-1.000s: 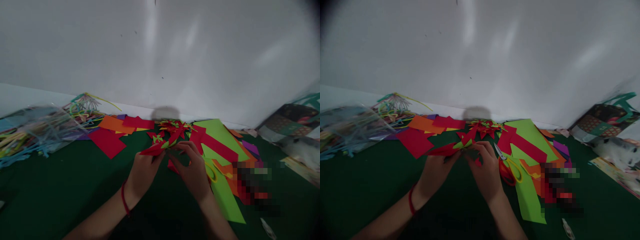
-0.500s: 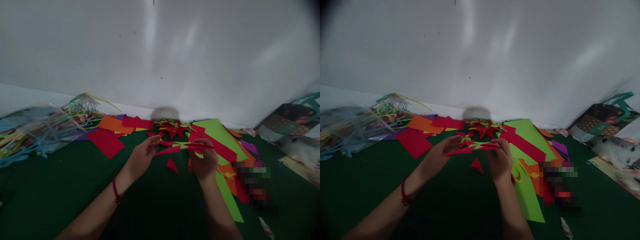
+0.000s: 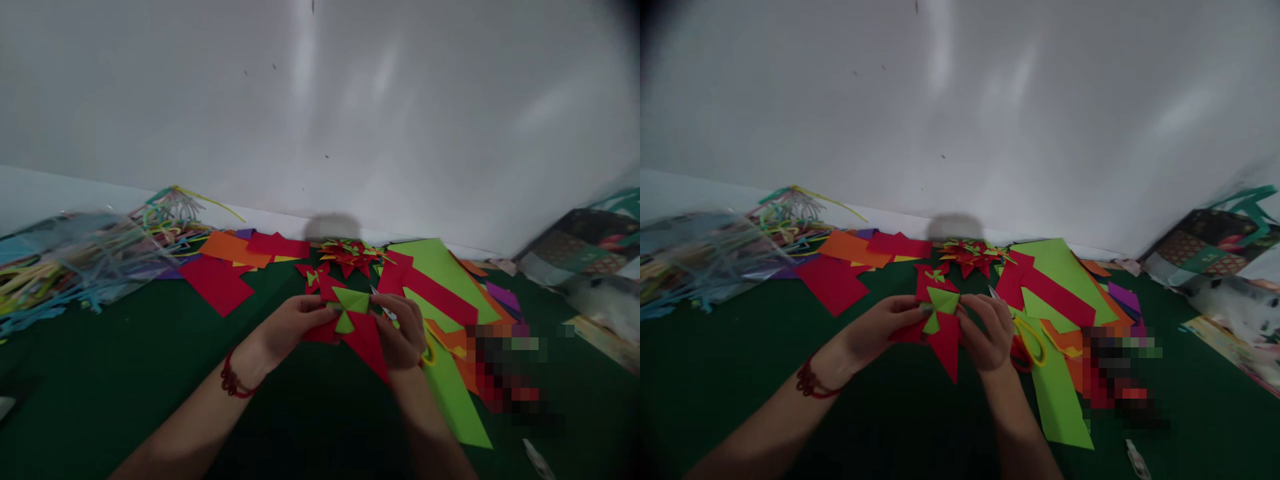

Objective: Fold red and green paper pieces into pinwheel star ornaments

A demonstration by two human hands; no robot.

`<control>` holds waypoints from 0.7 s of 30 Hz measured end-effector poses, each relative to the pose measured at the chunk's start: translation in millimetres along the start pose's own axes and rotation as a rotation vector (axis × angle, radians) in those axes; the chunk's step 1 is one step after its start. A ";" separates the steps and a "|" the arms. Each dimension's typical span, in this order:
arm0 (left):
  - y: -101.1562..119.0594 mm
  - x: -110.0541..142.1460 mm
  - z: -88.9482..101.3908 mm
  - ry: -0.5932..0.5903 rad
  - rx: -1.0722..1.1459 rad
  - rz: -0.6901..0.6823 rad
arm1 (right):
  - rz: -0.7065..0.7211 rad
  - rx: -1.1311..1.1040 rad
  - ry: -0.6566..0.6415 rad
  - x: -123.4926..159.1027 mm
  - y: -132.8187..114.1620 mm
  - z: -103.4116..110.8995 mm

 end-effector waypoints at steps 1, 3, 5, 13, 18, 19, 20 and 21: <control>2.6 0.3 1.7 0.034 -0.038 -0.030 | -0.065 -0.015 -0.002 -3.1 2.4 -0.8; 9.4 1.8 4.3 0.109 -0.152 -0.130 | -0.267 -0.097 0.019 -9.4 11.1 -1.2; 16.3 4.2 5.2 0.181 -0.324 -0.242 | -0.509 -0.279 0.058 -13.0 22.5 -1.2; 21.8 10.0 3.3 0.295 -0.746 -0.354 | -0.892 -0.548 -0.414 -9.9 30.4 -13.2; 24.7 6.9 11.5 0.319 -0.594 -0.386 | -0.956 -0.567 -0.212 -7.2 34.5 -12.4; 26.4 6.2 15.7 0.353 -0.510 -0.415 | -0.988 -0.586 -0.105 -5.8 37.8 -10.6; 27.6 5.1 19.5 0.380 -0.422 -0.437 | -1.021 -0.608 0.005 -3.8 41.0 -8.6; 27.7 3.5 21.8 0.388 -0.344 -0.444 | -1.051 -0.634 0.102 -1.4 43.7 -7.3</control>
Point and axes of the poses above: each hand's wrist, its own x-axis away from the middle knuckle, its own z-axis out of the back of the hand, y = z × x, the point moved 5 cm from there along -x, towards the middle knuckle, and after that the axes turned 2 degrees about -x, right-handed, at the moved point
